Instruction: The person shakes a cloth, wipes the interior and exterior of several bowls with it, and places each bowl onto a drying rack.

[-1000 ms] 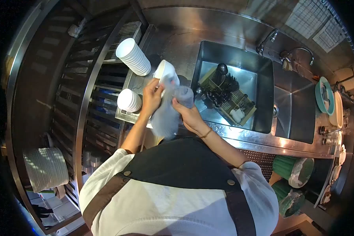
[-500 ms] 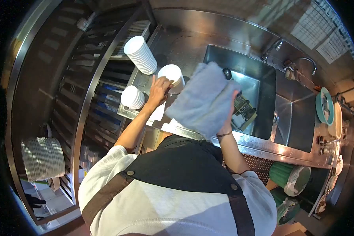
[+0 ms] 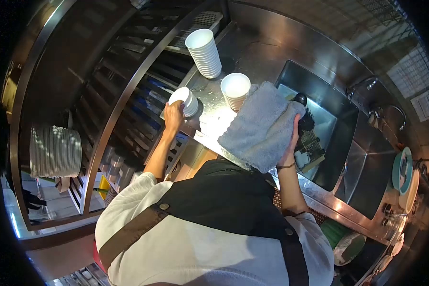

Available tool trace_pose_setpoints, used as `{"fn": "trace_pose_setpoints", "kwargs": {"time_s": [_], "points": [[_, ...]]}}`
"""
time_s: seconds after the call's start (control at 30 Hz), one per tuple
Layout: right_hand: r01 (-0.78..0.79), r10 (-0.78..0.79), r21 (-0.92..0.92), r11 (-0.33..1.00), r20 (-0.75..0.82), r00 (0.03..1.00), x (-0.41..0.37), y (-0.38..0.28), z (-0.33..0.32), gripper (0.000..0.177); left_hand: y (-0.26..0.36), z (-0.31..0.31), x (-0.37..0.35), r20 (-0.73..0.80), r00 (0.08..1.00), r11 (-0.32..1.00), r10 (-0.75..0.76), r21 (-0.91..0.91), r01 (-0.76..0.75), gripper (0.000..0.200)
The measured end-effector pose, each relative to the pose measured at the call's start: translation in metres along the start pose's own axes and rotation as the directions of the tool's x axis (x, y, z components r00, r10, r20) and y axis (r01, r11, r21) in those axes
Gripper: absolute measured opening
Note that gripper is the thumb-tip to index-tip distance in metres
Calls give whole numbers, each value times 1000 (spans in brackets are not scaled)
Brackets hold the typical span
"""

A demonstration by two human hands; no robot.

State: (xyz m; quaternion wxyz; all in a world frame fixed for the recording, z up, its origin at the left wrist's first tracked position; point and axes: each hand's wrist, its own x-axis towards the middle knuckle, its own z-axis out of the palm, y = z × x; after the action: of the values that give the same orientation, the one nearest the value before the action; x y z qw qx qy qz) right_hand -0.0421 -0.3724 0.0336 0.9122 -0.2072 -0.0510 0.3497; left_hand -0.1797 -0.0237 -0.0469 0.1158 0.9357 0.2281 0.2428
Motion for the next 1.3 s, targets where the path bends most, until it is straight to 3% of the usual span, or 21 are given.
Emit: {"fn": "trace_pose_setpoints", "kwargs": {"time_s": [0.17, 0.23, 0.27, 0.37, 0.5, 0.63, 0.7, 0.73, 0.77, 0.87, 0.93, 0.97, 1.0, 1.03, 1.07, 1.1, 1.13, 1.17, 1.23, 1.27, 1.3], "points": [[-94, 85, -57, 994, -153, 985, 13, 15, 15, 71, 19, -28, 2, -194, 980, 998, 45, -38, -53, 12], [-60, 24, -196, 979, -186, 982, 15, 32, 21, 68, 48, -49, -4, -244, 944, 929, -221, -348, 127, 9], [-18, -18, -234, 972, -150, 988, 16, 43, 30, 66, 61, -56, -9, -307, 938, 934, -163, -354, 46, 8], [-155, 138, -278, 948, -79, 987, 20, 83, 32, 64, 117, -66, -29, -219, 940, 753, -260, -656, 55, 11], [-217, 286, -515, 829, 57, 957, 28, 113, 34, 53, 171, -64, -51, -103, 974, 614, -201, -788, 43, 18], [-196, 220, -425, 884, 8, 975, 37, 110, 47, 40, 175, -69, -53, -123, 980, 633, -154, -774, 2, 16], [345, -285, -640, 687, 200, 938, 24, 110, 80, 48, 179, -74, -48, -87, 976, 563, -199, -826, 41, 15], [681, -553, -637, 360, 442, 706, 30, 102, 98, 65, 184, -85, -46, -10, 973, 457, -230, -884, 99, 13], [747, -416, -659, 92, 656, 630, 37, 93, 81, 77, 186, -93, -45, 59, 965, 346, -256, -926, 149, 12], [690, -396, -609, 391, 565, 724, 38, 84, 83, 64, 184, -111, -47, 75, 961, 364, -265, -916, 171, 10], [17, 115, -617, 787, 172, 978, 64, 78, 32, 48, 174, -122, -49, 77, 963, 247, -258, -958, 143, 15], [-320, 341, -248, 914, 47, 939, 53, 69, 76, 53, 159, -109, -51, 83, 955, 34, -284, -995, 97, 16], [-393, 466, -342, 854, 163, 870, 54, 64, 70, 50, 157, -110, -42, 135, 922, -177, -364, -982, 74, 18], [73, 322, -774, 629, 345, 882, 70, 67, 7, 43, 144, -105, -38, 173, 899, -386, -402, -922, 4, 20], [79, 392, -768, 635, 409, 824, 56, 65, 16, 32, 139, -95, -31, 333, 759, -490, -560, -872, 21, 20], [102, 230, -749, 655, 326, 917, 22, 77, 56, 28, 137, -87, -32, 531, 620, -637, -577, -768, 64, 22], [182, 319, -806, 563, 415, 852, 10, 79, 88, 33, 123, -62, -44, 486, 731, -593, -479, -793, 139, 27], [269, 404, -843, 466, 473, 783, 6, 78, 105, 38, 115, -44, -55, 493, 723, -585, -484, -797, 152, 31], [370, 660, -862, 346, 504, 557, 24, 94, 51, 51, 109, -39, -85, 734, 595, -656, -327, -630, 416, 38], [720, 648, -653, 234, 657, 385, 28, 98, 39, 61, 119, -69, -89, 831, 490, -681, -265, -521, 515, 42], [727, 647, -646, 232, 660, 380, 28, 99, 43, 61, 116, -75, -96, 879, 462, -766, -115, -375, 522, 42]]}}
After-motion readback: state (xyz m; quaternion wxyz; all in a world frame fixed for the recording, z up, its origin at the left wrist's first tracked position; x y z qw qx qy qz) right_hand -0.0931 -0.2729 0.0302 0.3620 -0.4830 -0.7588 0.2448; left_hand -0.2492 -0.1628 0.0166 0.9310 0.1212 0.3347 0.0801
